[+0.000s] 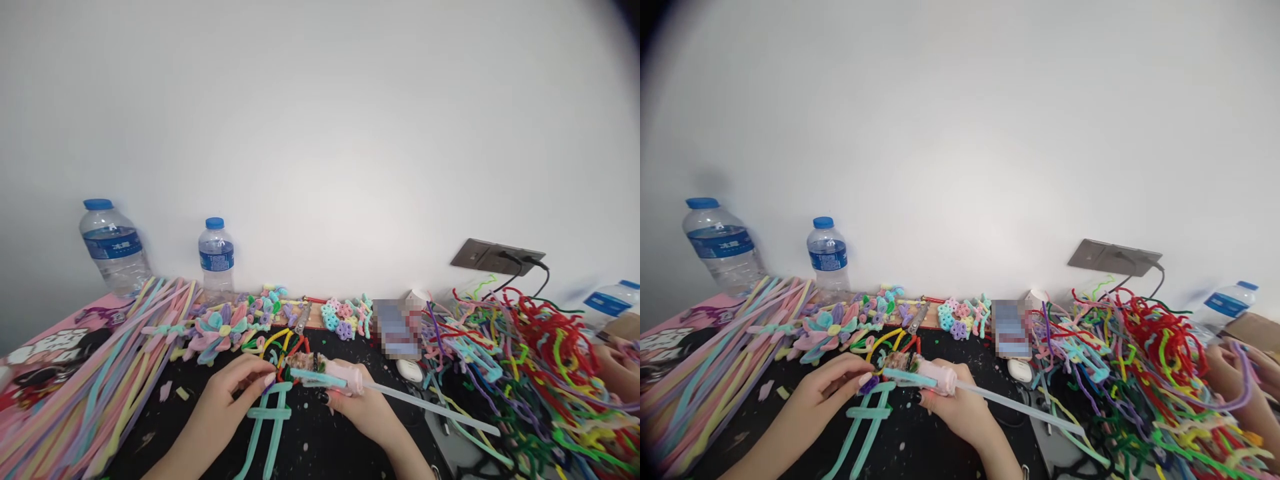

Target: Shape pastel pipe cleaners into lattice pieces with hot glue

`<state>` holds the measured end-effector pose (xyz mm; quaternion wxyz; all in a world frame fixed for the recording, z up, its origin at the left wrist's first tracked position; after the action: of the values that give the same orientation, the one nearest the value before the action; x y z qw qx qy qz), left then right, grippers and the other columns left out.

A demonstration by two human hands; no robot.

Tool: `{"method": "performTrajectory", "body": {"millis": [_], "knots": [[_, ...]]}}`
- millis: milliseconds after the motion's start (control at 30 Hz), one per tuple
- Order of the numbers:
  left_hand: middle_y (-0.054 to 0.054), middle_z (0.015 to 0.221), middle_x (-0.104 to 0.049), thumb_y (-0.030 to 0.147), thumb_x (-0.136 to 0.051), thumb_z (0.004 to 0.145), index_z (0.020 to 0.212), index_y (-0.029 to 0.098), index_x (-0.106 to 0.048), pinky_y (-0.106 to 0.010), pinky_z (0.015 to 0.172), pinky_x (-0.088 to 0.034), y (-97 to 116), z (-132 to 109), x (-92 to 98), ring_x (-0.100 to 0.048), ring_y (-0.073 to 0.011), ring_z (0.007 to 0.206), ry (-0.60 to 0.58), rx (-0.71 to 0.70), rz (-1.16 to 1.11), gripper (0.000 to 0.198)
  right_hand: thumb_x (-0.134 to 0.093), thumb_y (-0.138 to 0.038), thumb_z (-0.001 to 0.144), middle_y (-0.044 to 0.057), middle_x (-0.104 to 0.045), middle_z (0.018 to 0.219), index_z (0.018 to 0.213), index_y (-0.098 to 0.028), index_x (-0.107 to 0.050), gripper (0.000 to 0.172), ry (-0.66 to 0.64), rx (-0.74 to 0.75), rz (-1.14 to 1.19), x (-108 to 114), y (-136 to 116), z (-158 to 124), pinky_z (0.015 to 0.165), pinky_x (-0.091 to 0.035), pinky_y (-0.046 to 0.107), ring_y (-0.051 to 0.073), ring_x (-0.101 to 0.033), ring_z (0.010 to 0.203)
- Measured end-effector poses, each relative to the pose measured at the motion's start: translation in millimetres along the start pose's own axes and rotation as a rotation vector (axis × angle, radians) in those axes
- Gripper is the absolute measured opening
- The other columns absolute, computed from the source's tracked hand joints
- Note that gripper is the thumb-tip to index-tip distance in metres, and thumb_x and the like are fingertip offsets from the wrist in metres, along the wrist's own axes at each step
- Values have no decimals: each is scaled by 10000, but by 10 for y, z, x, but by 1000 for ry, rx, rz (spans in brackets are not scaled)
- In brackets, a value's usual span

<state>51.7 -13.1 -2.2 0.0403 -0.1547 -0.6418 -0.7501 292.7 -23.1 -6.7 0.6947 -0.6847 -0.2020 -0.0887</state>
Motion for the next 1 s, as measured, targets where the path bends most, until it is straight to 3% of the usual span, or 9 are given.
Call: {"method": "performTrajectory", "body": {"millis": [133, 267, 467, 667, 800, 900, 1000], "knots": [[-46, 903, -615, 326, -604, 789, 823, 248, -690, -249, 689, -433, -54, -40, -87, -565, -242, 850, -26, 36, -98, 121, -699, -288, 663, 33, -591, 853, 1022, -190, -642, 376, -3, 1, 3, -13, 81, -16, 593, -455, 256, 161, -542, 674], [-44, 886, -617, 309, -621, 774, 790, 242, -692, -243, 689, -430, -67, -37, -89, -557, -240, 851, 17, 40, -118, 99, -723, -298, 644, 26, -610, 826, 984, -209, -664, 356, -6, 21, -7, -19, 61, -22, 617, -465, 262, 180, -557, 706], [-28, 743, -573, 309, -590, 793, 710, 230, -653, -232, 588, -380, -5, -36, -78, -510, -193, 669, 13, 12, -51, 131, -709, -294, 664, 11, -598, 754, 935, -200, -673, 288, -43, 50, -16, -20, -12, -18, 609, -455, 252, 169, -547, 674], [-37, 795, -600, 312, -574, 803, 737, 239, -649, -236, 615, -390, -5, -25, -71, -541, -215, 728, 40, -19, 29, 123, -692, -335, 677, 14, -595, 772, 911, -188, -665, 278, -22, 56, -5, -16, 13, -16, 592, -440, 243, 154, -526, 653], [-54, 859, -637, 325, -587, 771, 757, 244, -670, -248, 607, -395, -32, 33, 68, -553, -244, 762, 104, -22, 146, 117, -680, -389, 668, 15, -577, 742, 874, -179, -664, 294, 40, 32, 9, -13, -1, 15, 572, -442, 258, 160, -519, 624], [-46, 772, -645, 315, -572, 747, 705, 244, -678, -269, 675, -396, -87, 79, 280, -559, -255, 763, 40, -37, 331, 134, -688, -385, 637, 23, -568, 764, 934, -178, -651, 364, 133, -6, 23, -3, -16, 36, 607, -462, 291, 186, -536, 663], [-39, 678, -642, 290, -578, 707, 598, 233, -653, -255, 589, -362, -200, 100, 535, -565, -241, 663, 58, 47, 495, 144, -667, -399, 632, 22, -548, 753, 985, -167, -628, 424, 157, -36, 43, -2, -24, 42, 610, -466, 312, 186, -530, 640]]}}
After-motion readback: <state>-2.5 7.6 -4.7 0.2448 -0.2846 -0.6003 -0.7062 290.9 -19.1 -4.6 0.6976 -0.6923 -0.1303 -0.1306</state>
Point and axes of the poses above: each hand's wrist, its own z-axis towards the middle knuckle, its own x-axis out of the back of the hand, y = z × x, the point moved 1 cm from there along z, towards the middle knuckle
